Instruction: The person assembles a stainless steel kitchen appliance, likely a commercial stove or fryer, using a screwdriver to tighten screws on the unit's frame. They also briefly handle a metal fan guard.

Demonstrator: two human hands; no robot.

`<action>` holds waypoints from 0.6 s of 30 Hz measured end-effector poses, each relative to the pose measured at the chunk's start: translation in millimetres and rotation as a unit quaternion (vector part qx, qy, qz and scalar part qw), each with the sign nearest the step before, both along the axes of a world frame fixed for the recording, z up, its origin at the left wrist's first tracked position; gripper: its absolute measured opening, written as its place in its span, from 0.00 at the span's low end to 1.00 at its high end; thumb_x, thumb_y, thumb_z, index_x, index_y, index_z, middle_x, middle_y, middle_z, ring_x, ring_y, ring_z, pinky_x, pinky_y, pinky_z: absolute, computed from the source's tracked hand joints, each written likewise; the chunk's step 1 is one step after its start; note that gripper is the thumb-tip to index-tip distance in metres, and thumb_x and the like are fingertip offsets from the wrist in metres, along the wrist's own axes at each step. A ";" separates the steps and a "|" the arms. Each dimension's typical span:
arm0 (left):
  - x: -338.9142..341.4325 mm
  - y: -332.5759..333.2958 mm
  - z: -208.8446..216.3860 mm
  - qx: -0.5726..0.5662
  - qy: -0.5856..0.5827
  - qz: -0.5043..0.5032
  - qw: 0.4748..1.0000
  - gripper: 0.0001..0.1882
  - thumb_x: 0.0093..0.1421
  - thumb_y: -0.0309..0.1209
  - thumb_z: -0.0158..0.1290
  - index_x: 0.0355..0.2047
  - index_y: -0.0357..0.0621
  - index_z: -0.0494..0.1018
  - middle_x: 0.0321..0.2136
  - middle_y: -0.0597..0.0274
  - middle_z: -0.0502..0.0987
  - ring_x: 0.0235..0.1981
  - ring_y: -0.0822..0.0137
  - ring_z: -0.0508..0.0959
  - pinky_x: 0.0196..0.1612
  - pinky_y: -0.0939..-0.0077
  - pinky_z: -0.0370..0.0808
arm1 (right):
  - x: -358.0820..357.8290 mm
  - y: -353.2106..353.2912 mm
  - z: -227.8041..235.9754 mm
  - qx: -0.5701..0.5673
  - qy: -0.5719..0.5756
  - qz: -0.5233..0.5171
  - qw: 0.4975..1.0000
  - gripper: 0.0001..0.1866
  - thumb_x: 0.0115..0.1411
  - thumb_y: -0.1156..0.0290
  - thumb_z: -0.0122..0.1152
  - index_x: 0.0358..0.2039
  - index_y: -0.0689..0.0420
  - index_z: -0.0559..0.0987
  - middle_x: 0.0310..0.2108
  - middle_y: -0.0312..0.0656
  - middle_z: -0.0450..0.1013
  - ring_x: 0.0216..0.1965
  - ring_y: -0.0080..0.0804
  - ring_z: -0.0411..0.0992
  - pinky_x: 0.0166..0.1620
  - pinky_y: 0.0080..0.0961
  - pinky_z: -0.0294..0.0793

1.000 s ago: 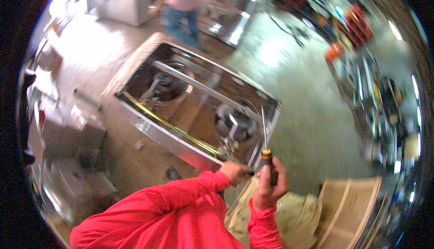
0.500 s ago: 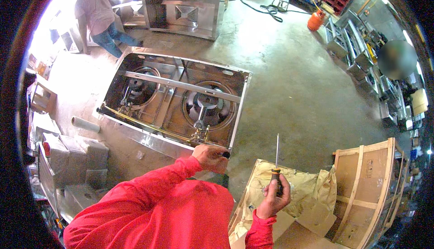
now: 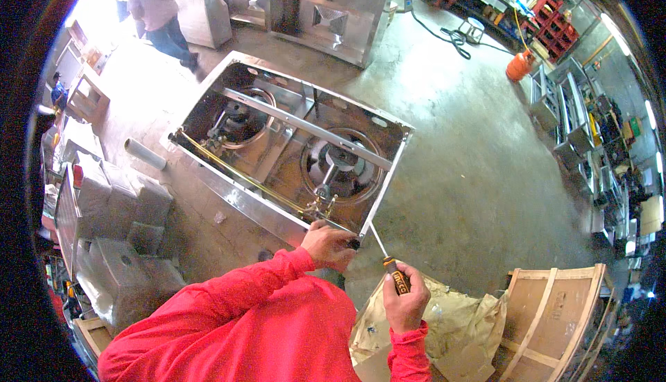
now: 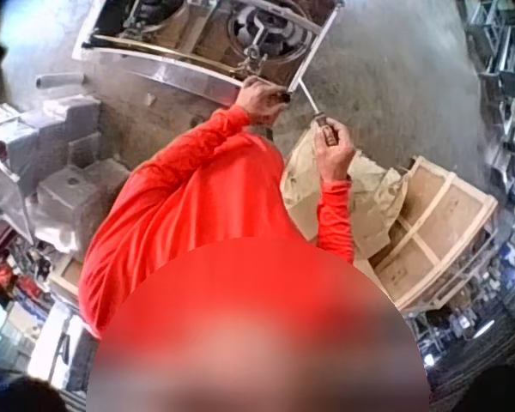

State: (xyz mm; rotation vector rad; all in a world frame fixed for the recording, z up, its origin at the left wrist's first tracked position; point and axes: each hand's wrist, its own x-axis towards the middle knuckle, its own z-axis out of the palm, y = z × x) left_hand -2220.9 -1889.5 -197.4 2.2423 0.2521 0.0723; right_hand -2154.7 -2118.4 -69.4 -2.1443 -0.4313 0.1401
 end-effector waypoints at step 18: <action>-5.2 -11.6 -16.1 -0.051 -0.024 0.087 0.995 0.20 0.46 0.39 0.72 0.43 0.65 0.84 0.35 0.76 0.81 0.56 0.60 0.75 0.70 0.46 0.44 | 62.0 8.6 19.2 -0.180 -0.045 0.322 0.928 0.19 0.45 0.81 0.72 0.41 0.63 0.83 0.38 0.54 0.81 0.35 0.45 0.82 0.39 0.32 0.83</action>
